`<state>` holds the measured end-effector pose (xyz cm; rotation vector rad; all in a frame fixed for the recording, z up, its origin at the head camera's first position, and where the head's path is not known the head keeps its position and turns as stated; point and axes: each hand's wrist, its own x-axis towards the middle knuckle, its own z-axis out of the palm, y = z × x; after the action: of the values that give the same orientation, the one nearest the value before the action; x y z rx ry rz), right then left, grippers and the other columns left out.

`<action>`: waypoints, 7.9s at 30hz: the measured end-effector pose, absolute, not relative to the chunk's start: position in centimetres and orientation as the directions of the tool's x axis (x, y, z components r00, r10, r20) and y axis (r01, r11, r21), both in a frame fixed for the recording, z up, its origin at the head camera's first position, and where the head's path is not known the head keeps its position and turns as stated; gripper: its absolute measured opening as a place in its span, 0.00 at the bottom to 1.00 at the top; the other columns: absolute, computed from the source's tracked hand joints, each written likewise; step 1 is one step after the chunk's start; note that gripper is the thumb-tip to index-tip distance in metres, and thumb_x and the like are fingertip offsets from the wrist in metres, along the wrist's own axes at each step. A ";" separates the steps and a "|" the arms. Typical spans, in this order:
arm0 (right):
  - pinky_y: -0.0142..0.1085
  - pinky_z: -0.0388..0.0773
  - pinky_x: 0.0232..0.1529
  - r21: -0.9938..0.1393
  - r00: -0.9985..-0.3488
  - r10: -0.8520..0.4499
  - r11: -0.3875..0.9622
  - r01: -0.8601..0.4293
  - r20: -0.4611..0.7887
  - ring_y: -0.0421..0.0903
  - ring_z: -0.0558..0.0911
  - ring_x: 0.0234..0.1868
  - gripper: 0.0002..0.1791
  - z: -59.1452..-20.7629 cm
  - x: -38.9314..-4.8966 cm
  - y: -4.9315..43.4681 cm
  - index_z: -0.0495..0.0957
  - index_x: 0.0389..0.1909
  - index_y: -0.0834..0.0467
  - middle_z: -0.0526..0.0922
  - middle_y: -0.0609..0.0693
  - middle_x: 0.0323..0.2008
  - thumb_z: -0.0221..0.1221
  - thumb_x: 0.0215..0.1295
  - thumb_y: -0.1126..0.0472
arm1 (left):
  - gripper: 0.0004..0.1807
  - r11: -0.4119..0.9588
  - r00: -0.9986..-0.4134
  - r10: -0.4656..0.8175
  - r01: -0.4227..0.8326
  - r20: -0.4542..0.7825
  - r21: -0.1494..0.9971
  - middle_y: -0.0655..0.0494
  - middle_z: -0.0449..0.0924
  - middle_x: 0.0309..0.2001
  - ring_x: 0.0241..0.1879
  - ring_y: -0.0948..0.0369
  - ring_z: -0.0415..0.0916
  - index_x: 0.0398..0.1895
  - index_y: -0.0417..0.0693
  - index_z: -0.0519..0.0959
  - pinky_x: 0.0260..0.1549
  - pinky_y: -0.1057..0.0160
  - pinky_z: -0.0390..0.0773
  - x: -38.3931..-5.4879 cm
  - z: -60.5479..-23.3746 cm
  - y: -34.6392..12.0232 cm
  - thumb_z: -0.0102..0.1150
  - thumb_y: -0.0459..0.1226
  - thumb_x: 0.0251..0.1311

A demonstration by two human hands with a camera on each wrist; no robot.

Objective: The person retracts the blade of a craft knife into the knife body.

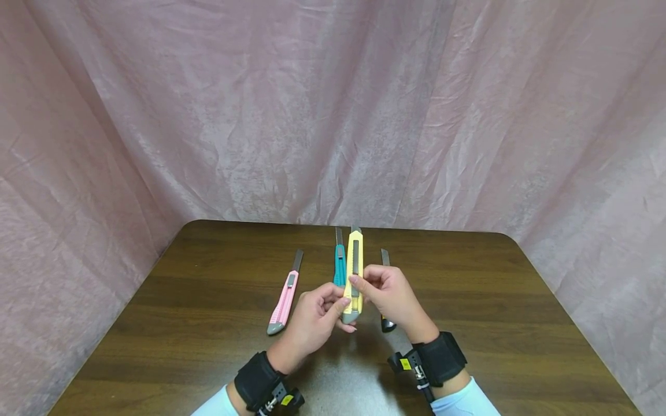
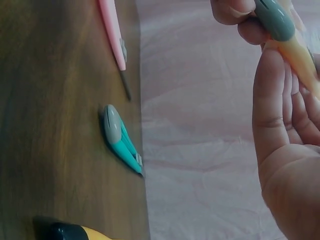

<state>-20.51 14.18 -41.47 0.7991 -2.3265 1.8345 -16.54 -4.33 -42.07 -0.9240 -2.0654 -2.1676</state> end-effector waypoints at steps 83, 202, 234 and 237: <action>0.55 0.81 0.22 -0.932 -0.962 -0.275 0.348 -0.102 0.003 0.53 0.80 0.17 0.21 -42.4 -17.6 18.7 0.69 0.43 0.65 0.79 0.56 0.19 0.67 0.57 0.58 | 0.22 0.392 -0.817 0.495 0.513 0.295 0.764 0.70 0.73 0.21 0.17 0.79 0.70 0.44 0.42 0.72 0.14 0.79 0.75 -15.0 -45.0 -0.5 0.71 0.36 0.50; 0.36 0.82 0.21 -0.712 -0.973 -0.033 0.687 0.145 -0.230 0.49 0.79 0.17 0.23 -42.2 -31.9 15.9 0.77 0.22 0.65 0.77 0.55 0.16 0.70 0.51 0.47 | 0.27 0.622 -0.910 0.412 0.251 -0.038 0.742 0.58 0.74 0.15 0.10 0.62 0.75 0.56 0.34 0.69 0.12 0.66 0.77 -19.6 -45.1 -6.0 0.56 0.47 0.65; 0.32 0.79 0.20 -0.780 -0.815 -0.187 0.237 -0.579 0.548 0.47 0.74 0.20 0.03 -35.9 -19.0 11.6 0.81 0.32 0.64 0.78 0.53 0.21 0.60 0.63 0.67 | 0.11 -0.114 -0.815 0.537 0.184 0.216 0.976 0.44 0.77 0.38 0.36 0.49 0.79 0.48 0.44 0.75 0.27 0.46 0.82 -17.4 -43.8 -7.1 0.57 0.28 0.62; 0.32 0.80 0.22 -0.801 -0.826 -0.160 0.203 -0.563 0.540 0.47 0.74 0.21 0.04 -36.0 -18.8 11.5 0.81 0.32 0.64 0.78 0.56 0.23 0.60 0.64 0.67 | 0.11 -0.114 -0.817 0.528 0.201 0.231 0.973 0.46 0.77 0.37 0.35 0.49 0.79 0.47 0.45 0.75 0.26 0.44 0.82 -17.3 -43.9 -7.0 0.57 0.29 0.62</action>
<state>-18.80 11.49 -36.01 0.6785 -2.1455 1.6578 -17.32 -6.95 -43.89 -0.9468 -2.2280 -2.3559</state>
